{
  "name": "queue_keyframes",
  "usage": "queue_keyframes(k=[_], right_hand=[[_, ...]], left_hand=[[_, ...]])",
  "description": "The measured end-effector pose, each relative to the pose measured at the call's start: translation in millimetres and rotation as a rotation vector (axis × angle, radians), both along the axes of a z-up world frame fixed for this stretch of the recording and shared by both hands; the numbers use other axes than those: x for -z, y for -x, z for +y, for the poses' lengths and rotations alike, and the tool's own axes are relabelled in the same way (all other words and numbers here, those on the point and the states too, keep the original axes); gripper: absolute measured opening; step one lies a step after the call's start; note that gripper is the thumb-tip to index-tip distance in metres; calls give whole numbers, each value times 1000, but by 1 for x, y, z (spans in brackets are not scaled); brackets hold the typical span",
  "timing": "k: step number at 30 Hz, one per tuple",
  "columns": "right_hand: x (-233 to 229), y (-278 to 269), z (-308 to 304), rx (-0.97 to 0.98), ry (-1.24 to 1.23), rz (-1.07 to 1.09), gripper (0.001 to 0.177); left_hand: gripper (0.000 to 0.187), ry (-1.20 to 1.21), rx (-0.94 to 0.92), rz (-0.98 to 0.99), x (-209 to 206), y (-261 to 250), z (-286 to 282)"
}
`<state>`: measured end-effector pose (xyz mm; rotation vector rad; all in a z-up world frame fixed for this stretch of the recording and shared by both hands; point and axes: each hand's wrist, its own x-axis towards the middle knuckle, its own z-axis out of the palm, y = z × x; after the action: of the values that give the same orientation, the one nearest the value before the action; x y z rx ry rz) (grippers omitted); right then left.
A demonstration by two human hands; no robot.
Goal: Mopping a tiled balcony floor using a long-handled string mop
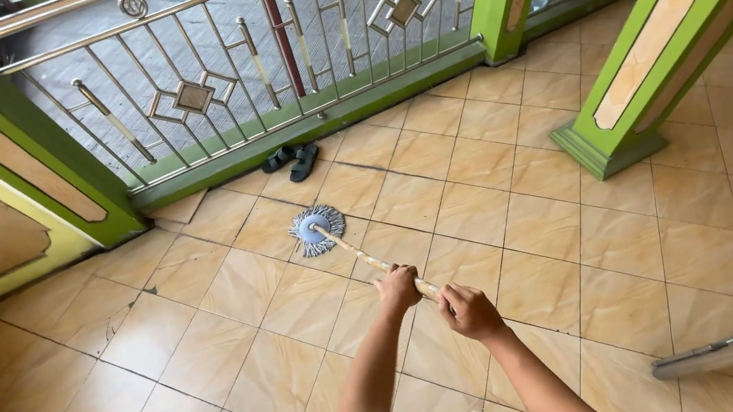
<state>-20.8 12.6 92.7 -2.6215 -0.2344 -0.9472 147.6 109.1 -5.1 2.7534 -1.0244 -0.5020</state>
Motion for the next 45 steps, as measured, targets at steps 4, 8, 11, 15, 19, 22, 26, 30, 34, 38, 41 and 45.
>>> queue_keyframes(k=[4,8,11,15,19,22,26,30,34,38,41,45], right_hand=[[-21,12,6,-98,84,15,17],[1,-6,11,-139,53,-69,22],[14,-39,19,-129,40,-52,20],[0,-48,41,-160,13,54,16],[-22,-33,48,-201,88,-2,17],[-16,-34,56,-276,67,-28,20],[11,-66,57,-253,35,-60,20],[22,-89,59,-289,47,5,16],[-6,-95,47,-352,81,-5,17],[-7,-104,24,-429,71,-53,21],[2,-130,14,-440,64,-125,24],[20,-174,12,-368,60,-133,28]], left_hand=[[32,59,2,83,-46,21,35],[27,117,-66,129,-34,17,54],[24,143,-170,101,-18,-12,55],[20,89,-212,64,-11,-28,74],[23,75,-116,42,-28,-9,95],[24,124,-112,82,-25,-3,113],[24,172,-255,77,-18,-22,113],[16,156,-408,99,13,-45,107],[22,70,-422,65,18,-57,102],[23,144,-404,94,-16,-38,103],[21,192,-450,107,-27,-45,100],[21,229,-569,119,2,-88,91]])
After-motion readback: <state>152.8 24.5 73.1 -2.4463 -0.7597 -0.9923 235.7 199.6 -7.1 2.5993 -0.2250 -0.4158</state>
